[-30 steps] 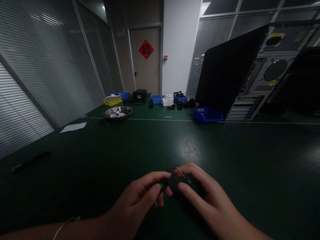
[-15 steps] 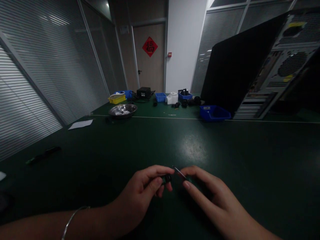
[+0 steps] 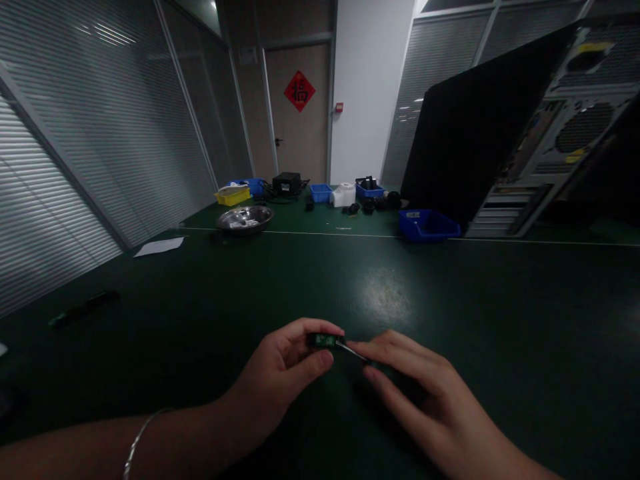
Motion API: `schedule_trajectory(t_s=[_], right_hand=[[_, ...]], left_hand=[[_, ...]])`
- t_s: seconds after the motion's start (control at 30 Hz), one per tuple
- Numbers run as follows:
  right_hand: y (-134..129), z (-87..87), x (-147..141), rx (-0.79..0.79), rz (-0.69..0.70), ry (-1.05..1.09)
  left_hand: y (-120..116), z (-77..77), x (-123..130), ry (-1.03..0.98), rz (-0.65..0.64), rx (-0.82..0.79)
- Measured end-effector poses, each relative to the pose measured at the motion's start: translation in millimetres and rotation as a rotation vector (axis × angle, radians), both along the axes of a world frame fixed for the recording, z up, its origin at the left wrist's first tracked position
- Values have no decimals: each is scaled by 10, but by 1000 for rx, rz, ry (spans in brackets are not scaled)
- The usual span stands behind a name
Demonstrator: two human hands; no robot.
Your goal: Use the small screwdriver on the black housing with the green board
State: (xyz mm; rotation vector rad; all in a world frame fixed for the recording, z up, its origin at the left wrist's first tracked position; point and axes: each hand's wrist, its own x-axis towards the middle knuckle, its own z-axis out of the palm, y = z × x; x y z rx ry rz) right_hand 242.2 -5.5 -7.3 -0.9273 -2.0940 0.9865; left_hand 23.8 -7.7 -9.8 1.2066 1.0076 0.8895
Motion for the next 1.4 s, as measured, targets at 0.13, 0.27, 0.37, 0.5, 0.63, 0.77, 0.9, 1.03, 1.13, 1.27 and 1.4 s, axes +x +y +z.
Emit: schedule_trajectory(t_s=[0.13, 0.27, 0.37, 0.5, 0.63, 0.77, 0.9, 1.03, 1.13, 1.27, 1.4], right_hand=[[-11, 12, 2, -4, 10, -28], [-6, 4, 3, 3, 3, -74], [-1, 5, -4, 13, 4, -87], [1, 9, -12, 9, 6, -92], [3, -5, -4, 3, 13, -46], [6, -18, 16, -9, 28, -7], [15, -28, 28, -4, 35, 29], [21, -35, 29, 12, 37, 37], [10, -33, 26, 25, 30, 23], [-1, -22, 17, 22, 30, 16], [3, -13, 14, 13, 34, 39]], left_hand=[[8, 0, 12, 44, 27, 61], [-26, -11, 14, 41, -3, 56], [-32, -12, 6, 62, -6, 46], [-3, 14, 5, 73, 0, 66], [19, 42, 9, 28, -26, 65], [28, 31, 7, -9, -26, 48], [44, -7, -1, -78, -43, 35], [49, -16, -1, -87, -42, 20], [18, 3, 12, -60, -20, 27], [-37, 35, 24, -34, -6, 33], [-20, 17, 3, -51, -25, 21]])
